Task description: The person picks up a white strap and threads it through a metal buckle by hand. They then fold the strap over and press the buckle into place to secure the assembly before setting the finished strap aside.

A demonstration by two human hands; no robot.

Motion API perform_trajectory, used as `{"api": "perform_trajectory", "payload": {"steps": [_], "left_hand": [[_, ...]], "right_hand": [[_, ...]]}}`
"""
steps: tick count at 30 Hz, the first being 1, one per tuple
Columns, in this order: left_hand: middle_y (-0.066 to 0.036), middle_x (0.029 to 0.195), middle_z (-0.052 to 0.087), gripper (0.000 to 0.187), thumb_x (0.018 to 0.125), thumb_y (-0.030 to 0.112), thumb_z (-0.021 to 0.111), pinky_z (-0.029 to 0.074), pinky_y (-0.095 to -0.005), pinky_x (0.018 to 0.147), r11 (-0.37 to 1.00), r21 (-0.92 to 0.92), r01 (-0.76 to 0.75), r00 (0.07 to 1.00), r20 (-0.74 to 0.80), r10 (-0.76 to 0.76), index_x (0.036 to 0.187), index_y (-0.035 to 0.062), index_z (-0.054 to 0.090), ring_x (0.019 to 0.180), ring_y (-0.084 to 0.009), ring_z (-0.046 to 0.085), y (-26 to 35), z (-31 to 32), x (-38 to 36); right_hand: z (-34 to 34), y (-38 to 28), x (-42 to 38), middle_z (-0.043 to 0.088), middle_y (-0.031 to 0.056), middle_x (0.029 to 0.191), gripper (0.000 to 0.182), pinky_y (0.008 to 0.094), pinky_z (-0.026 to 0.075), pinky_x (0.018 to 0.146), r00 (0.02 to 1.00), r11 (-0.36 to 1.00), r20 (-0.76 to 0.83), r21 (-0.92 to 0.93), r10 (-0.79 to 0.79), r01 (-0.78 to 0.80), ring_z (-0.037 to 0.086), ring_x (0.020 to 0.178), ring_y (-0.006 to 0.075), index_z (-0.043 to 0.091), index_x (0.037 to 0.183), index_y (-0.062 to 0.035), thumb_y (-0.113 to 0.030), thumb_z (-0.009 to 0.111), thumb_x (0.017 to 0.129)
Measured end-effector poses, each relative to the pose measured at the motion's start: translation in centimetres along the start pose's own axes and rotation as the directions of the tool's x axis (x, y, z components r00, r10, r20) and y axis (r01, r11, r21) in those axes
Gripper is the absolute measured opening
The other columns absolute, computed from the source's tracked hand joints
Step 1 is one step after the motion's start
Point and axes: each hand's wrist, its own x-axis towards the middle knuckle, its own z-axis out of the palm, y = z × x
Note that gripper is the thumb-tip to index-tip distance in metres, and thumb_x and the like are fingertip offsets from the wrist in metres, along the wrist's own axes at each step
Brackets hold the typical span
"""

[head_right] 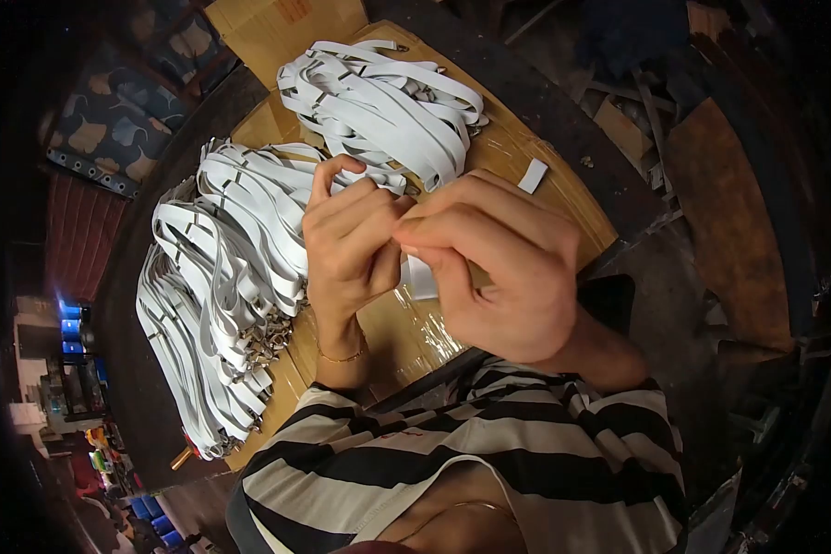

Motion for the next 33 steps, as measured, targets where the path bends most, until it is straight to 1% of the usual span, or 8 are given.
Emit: {"api": "perform_trajectory", "payload": {"steps": [9, 16, 19, 21, 23, 25, 31, 33], "left_hand": [[-0.003, 0.067, 0.056, 0.022, 0.061, 0.004, 0.069, 0.041, -0.0351, 0.074, 0.992, 0.091, 0.084, 0.993, -0.089, -0.076, 0.082, 0.0051, 0.065, 0.061, -0.0203, 0.052, -0.7, -0.4, 0.0], [-0.01, 0.086, 0.066, 0.027, 0.061, 0.002, 0.071, 0.043, -0.0348, 0.073, 0.995, 0.062, 0.075, 0.996, 0.035, -0.077, 0.088, 0.0006, 0.066, 0.072, -0.0262, 0.058, -0.3, -0.1, 0.2], [-0.016, 0.091, 0.063, 0.038, 0.064, 0.011, 0.076, 0.046, -0.0413, 0.073, 0.986, -0.16, 0.036, 0.984, -0.167, -0.064, 0.1, 0.0042, 0.067, 0.077, -0.0264, 0.058, 1.4, -3.8, 0.1], [-0.013, 0.084, 0.063, 0.016, 0.073, 0.015, 0.066, 0.049, -0.0381, 0.077, 0.97, -0.207, -0.13, 0.609, -0.789, -0.087, 0.077, 0.0027, 0.058, 0.078, -0.022, 0.059, 0.6, -9.0, -12.8], [-0.012, 0.153, 0.025, 0.083, 0.09, 0.035, 0.063, 0.036, -0.0512, 0.105, -0.073, -0.974, 0.212, 0.975, 0.216, -0.045, 0.151, 0.0158, 0.01, 0.122, -0.0174, 0.052, 8.2, -13.1, -5.7], [-0.004, 0.079, 0.056, 0.043, 0.091, 0.028, 0.061, 0.054, -0.0373, 0.071, 0.538, -0.396, -0.745, 0.581, -0.781, 0.23, 0.123, 0.0032, 0.048, 0.068, -0.0171, 0.057, 8.6, -7.9, -2.2], [-0.002, 0.073, 0.051, 0.019, 0.094, 0.018, 0.047, 0.051, -0.0285, 0.062, 0.794, -0.13, -0.593, 0.695, -0.581, 0.424, 0.086, 0.0022, 0.051, 0.062, -0.0163, 0.052, 6.9, -10.9, -1.8], [-0.002, 0.069, 0.048, 0.022, 0.096, 0.021, 0.045, 0.05, -0.0287, 0.058, 0.958, 0.182, -0.223, 0.433, -0.862, 0.265, 0.087, 0.0016, 0.05, 0.061, -0.0162, 0.052, 7.3, -6.4, -0.9]], "right_hand": [[0.4, 1.1, -1.5, 0.063, 0.0144, 0.104, 0.014, 0.028, 0.048, 0.086, 0.834, 0.668, -0.095, 0.651, 0.543, -0.361, 0.061, 0.097, 0.016, 0.053, 0.106, 0.005, 0.0, 0.054, 0.093], [-1.7, 2.1, -2.7, 0.063, 0.0124, 0.094, 0.012, 0.0259, 0.048, 0.074, 0.844, 0.57, 0.367, 0.623, 0.39, -0.535, 0.06, 0.083, 0.0124, 0.053, 0.105, 0.0024, -0.004, 0.053, 0.094], [-2.1, 2.6, -2.7, 0.062, 0.0111, 0.086, 0.011, 0.0261, 0.048, 0.066, 0.851, 0.587, 0.296, 0.623, 0.434, -0.517, 0.057, 0.071, 0.0117, 0.053, 0.104, 0.0019, -0.003, 0.054, 0.094], [-3.0, 2.8, -3.2, 0.062, 0.0121, 0.085, 0.012, 0.0271, 0.047, 0.065, 0.85, 0.44, 0.332, 0.745, 0.408, -0.502, 0.057, 0.071, 0.0133, 0.052, 0.104, 0.0018, -0.004, 0.054, 0.094], [-3.4, 3.8, -3.9, 0.062, 0.0133, 0.083, 0.015, 0.0283, 0.047, 0.062, 0.856, 0.386, 0.332, 0.786, 0.395, -0.483, 0.058, 0.068, 0.0163, 0.052, 0.106, 0.0008, -0.007, 0.055, 0.094], [-3.7, 4.2, -4.7, 0.062, 0.014, 0.084, 0.017, 0.0282, 0.048, 0.06, 0.809, 0.245, 0.359, 0.826, 0.465, -0.507, 0.059, 0.066, 0.0178, 0.051, 0.109, 0.0007, -0.01, 0.052, 0.096], [-4.0, 5.6, -5.4, 0.056, 0.0076, 0.097, 0.024, 0.033, 0.045, 0.067, 0.782, 0.035, 0.524, 0.823, 0.338, -0.567, 0.051, 0.069, 0.0123, 0.046, 0.122, -0.01, -0.015, 0.044, 0.099], [-3.8, 5.3, -5.6, 0.056, 0.0062, 0.096, 0.024, 0.032, 0.043, 0.065, 0.782, -0.034, 0.506, 0.846, 0.365, -0.532, 0.049, 0.068, 0.012, 0.047, 0.121, -0.01, -0.017, 0.044, 0.099]]}}
